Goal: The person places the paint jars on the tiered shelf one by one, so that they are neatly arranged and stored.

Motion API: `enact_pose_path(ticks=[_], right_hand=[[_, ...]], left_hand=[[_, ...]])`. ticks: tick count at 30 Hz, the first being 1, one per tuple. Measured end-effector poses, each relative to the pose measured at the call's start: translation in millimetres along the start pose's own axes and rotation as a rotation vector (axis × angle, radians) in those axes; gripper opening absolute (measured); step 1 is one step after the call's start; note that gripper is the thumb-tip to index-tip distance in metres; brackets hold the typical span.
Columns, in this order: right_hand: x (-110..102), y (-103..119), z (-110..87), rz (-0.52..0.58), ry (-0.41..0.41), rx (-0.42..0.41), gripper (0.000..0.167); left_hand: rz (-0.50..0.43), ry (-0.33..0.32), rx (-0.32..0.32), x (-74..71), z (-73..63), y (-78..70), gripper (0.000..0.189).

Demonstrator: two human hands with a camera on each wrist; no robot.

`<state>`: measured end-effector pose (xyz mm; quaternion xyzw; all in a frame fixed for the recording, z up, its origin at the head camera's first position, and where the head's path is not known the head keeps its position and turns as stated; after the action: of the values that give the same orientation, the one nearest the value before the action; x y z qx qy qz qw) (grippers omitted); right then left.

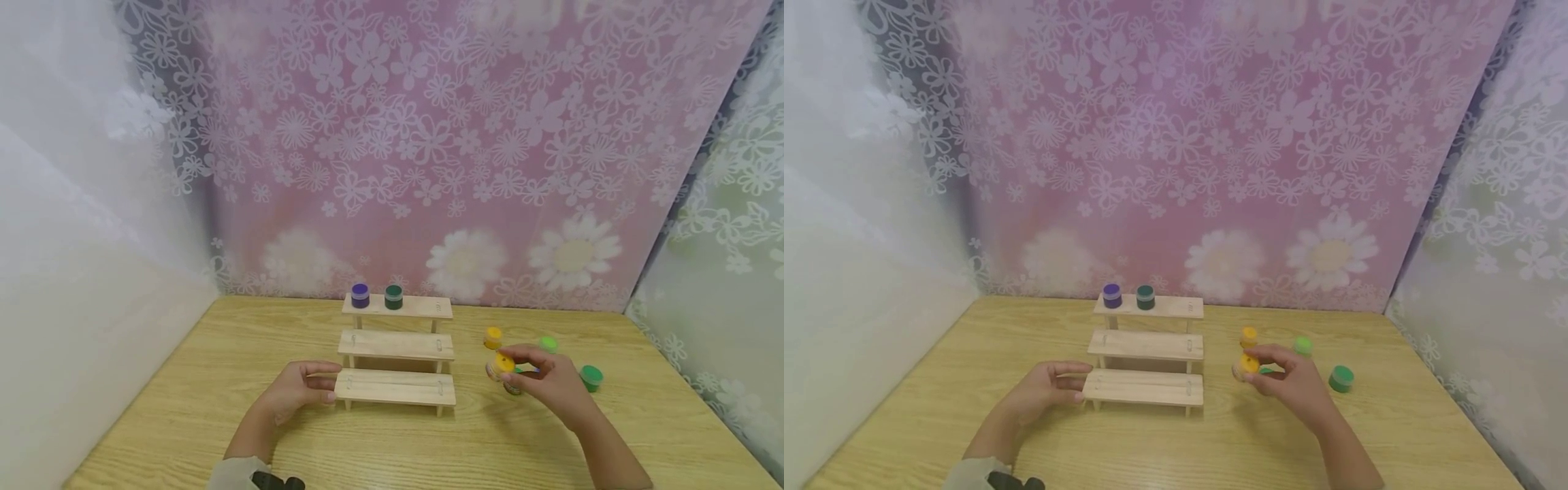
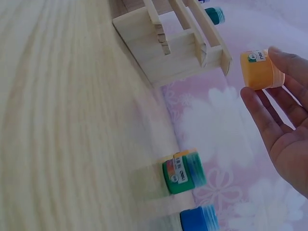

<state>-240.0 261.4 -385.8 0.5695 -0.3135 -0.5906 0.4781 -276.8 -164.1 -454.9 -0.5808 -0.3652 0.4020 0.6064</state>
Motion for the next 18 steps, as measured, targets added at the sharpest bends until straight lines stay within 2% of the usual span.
enact_pose_path(ticks=[7,18], right_hand=[[3,13,15.4,-0.051,-0.043,-0.046,0.044],[7,27,35.6,-0.084,-0.066,-0.037,0.046]], left_hand=[[-0.017,-0.003,0.003,0.3,0.9,1.1,0.056],[-0.012,0.008,0.012,-1.2,2.4,3.8,0.057]])
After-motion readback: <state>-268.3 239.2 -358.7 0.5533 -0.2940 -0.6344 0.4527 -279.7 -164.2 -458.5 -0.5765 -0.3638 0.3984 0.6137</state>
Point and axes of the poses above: each hand's wrist, its own z-axis towards the middle knuckle, its own x-axis out of the palm, y = z × x, the point moved 4 cm from there along z, towards the middle knuckle, and after that the axes turned 6 degrees about x, right-handed, at the moved point
